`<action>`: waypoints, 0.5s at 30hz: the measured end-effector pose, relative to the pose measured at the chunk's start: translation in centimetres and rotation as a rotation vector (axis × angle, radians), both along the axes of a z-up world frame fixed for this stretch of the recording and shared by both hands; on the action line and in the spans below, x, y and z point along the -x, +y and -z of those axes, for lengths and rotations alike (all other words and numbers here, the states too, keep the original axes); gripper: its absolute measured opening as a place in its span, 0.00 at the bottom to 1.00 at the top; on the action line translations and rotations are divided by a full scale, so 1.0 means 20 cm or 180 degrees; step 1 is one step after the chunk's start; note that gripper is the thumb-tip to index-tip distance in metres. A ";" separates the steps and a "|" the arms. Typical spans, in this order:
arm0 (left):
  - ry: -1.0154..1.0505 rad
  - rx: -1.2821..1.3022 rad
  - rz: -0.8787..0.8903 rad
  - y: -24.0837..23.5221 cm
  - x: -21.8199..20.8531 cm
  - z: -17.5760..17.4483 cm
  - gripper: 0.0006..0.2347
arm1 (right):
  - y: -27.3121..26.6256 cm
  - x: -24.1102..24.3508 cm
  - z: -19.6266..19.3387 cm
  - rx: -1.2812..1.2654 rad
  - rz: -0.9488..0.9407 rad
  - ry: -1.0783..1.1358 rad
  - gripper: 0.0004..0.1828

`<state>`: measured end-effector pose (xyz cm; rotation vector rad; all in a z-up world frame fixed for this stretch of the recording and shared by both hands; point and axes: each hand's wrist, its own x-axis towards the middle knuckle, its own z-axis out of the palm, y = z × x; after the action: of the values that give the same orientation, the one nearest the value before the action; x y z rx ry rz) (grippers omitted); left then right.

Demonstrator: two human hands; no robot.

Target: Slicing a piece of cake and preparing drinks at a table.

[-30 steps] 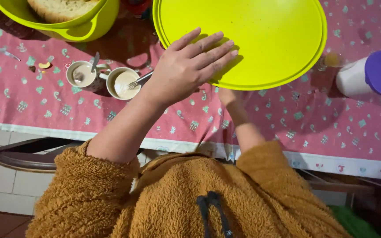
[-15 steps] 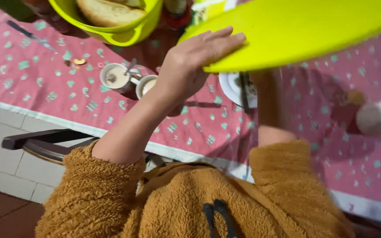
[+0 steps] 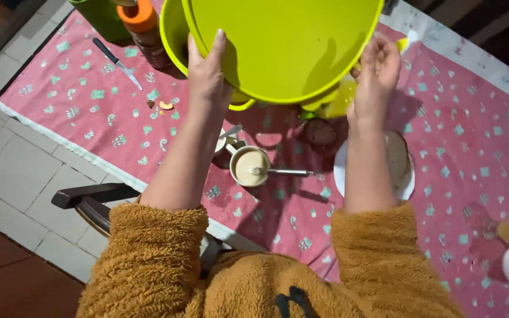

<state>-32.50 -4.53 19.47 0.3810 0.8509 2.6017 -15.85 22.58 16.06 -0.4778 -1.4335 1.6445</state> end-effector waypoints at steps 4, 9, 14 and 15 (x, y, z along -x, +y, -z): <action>-0.0189 0.0077 -0.0298 0.00 0.22 0.08 0.27 | 0.18 0.37 0.18 -0.0471 -0.0090 0.0106 0.20; -0.0123 0.0235 -0.0717 0.08 0.50 0.51 0.30 | 0.13 0.69 0.32 0.0011 -0.0143 -0.0540 0.19; 0.1179 0.3302 -0.1274 -0.08 0.58 0.51 0.22 | 0.17 0.79 0.60 -0.0257 0.0177 -0.1056 0.16; 0.1153 0.3318 -0.1245 -0.12 0.57 0.45 0.22 | 0.16 0.79 0.61 -0.0244 0.0182 -0.1094 0.16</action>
<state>-43.92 -6.96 10.38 0.3854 2.3991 1.9888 -31.56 25.80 3.76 -0.7786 -1.7082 1.5057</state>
